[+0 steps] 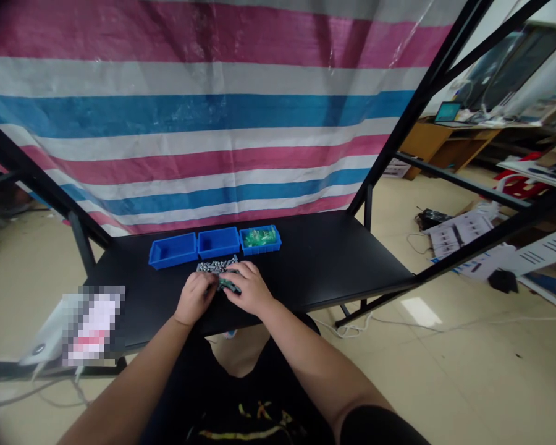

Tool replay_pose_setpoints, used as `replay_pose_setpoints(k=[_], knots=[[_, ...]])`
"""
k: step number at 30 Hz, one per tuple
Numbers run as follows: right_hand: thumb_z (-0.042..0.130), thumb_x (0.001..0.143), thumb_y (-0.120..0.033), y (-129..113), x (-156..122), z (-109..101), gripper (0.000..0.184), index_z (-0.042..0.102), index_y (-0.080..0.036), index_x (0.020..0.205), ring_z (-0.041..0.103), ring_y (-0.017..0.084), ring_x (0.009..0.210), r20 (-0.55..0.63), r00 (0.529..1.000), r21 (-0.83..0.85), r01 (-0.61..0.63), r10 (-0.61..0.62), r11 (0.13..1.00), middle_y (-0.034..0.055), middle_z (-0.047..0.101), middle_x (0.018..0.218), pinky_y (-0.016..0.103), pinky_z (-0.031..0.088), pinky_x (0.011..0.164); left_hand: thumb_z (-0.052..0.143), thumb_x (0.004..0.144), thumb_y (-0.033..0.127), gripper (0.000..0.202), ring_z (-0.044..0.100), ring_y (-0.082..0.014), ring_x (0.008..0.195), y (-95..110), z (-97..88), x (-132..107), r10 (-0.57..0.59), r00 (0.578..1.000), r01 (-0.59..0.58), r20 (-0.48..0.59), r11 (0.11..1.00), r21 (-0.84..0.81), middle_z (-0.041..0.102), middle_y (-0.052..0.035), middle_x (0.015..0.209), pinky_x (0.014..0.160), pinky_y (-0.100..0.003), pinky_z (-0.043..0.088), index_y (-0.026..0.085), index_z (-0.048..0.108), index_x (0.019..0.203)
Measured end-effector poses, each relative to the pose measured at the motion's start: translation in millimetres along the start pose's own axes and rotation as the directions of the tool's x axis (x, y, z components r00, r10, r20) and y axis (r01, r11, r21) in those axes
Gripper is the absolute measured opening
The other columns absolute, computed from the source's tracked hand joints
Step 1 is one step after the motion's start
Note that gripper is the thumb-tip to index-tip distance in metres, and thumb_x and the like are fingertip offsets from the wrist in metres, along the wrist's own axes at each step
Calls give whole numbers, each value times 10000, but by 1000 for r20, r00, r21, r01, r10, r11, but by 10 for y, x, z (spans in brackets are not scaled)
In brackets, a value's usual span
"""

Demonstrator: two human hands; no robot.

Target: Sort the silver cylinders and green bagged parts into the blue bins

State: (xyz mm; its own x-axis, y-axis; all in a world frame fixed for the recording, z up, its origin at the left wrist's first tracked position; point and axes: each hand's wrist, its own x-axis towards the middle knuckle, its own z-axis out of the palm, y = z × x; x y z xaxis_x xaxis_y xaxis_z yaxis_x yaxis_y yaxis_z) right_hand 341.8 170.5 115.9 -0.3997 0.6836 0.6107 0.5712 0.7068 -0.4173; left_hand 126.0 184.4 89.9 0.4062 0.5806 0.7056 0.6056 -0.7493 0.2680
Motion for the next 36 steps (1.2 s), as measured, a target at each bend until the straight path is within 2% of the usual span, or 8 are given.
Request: replay_pose_setpoints(k=[4, 7, 10, 12, 16, 19, 24, 36], knots=[[599, 941, -189, 36, 114, 31, 149, 711, -263, 1005, 596, 224, 1020, 58, 997, 54, 45, -48, 998, 27, 720, 1022, 409, 500, 929, 628, 912, 171, 109, 635, -215, 980, 2, -18, 5, -34, 999, 34, -10, 999, -32, 705, -55, 998, 899, -378, 498, 235, 558, 966], [568, 952, -184, 268, 136, -157, 151, 698, -249, 992, 611, 226, 984, -130, 990, 29, -57, 61, 998, 37, 730, 1019, 421, 501, 933, 672, 873, 223, 168, 624, -250, 1020, -19, -32, 26, -175, 979, 178, -100, 984, 15, 680, -77, 1045, 921, -422, 479, 230, 544, 981], [570, 939, -202, 614, 164, -454, 145, 701, -249, 978, 588, 259, 1021, -342, 917, -87, -249, 206, 965, 54, 737, 1006, 457, 483, 973, 616, 865, 185, 83, 604, -258, 964, -48, -46, 48, -278, 953, 287, -124, 956, 57, 646, -65, 954, 904, -435, 462, 232, 556, 899], [571, 925, -213, 857, 208, -628, 151, 713, -247, 963, 570, 285, 1038, -385, 884, -146, -342, 265, 928, 69, 734, 958, 468, 487, 957, 585, 852, 155, 84, 590, -254, 929, -60, -50, 57, -304, 948, 310, -90, 948, 66, 628, -54, 906, 890, -429, 453, 234, 562, 839], [589, 911, -205, 1237, 319, -766, 149, 729, -240, 946, 573, 261, 1028, -215, 946, -174, -281, 242, 944, 66, 724, 971, 424, 479, 957, 586, 835, 158, 75, 570, -255, 923, -86, -45, 61, -342, 938, 345, -54, 937, 62, 623, -51, 903, 882, -424, 439, 233, 582, 823], [633, 876, -196, 1385, 362, -729, 116, 743, -225, 896, 574, 243, 1030, -123, 953, -208, -299, 278, 931, 66, 691, 1044, 418, 446, 985, 581, 832, 160, 75, 555, -253, 900, -135, -28, 50, -411, 907, 416, -94, 908, 45, 621, -51, 899, 880, -425, 435, 232, 583, 812], [684, 830, -223, 1406, 337, -672, 105, 770, -240, 887, 530, 250, 1048, -125, 931, -310, -366, 344, 878, 68, 638, 1082, 406, 427, 980, 587, 814, 162, 73, 542, -260, 895, -224, 4, 27, -517, 847, 520, -124, 854, -11, 624, -55, 917, 878, -430, 440, 235, 595, 816], [538, 919, -213, 1030, 267, -566, 328, 678, -200, 1216, 547, 292, 1097, 1, 952, -474, -271, 308, 838, 111, 675, 1199, 438, 395, 939, 577, 815, 169, 66, 557, -249, 907, -241, 7, 32, -528, 846, 527, -74, 849, -32, 632, -43, 895, 890, -411, 433, 231, 592, 797]])
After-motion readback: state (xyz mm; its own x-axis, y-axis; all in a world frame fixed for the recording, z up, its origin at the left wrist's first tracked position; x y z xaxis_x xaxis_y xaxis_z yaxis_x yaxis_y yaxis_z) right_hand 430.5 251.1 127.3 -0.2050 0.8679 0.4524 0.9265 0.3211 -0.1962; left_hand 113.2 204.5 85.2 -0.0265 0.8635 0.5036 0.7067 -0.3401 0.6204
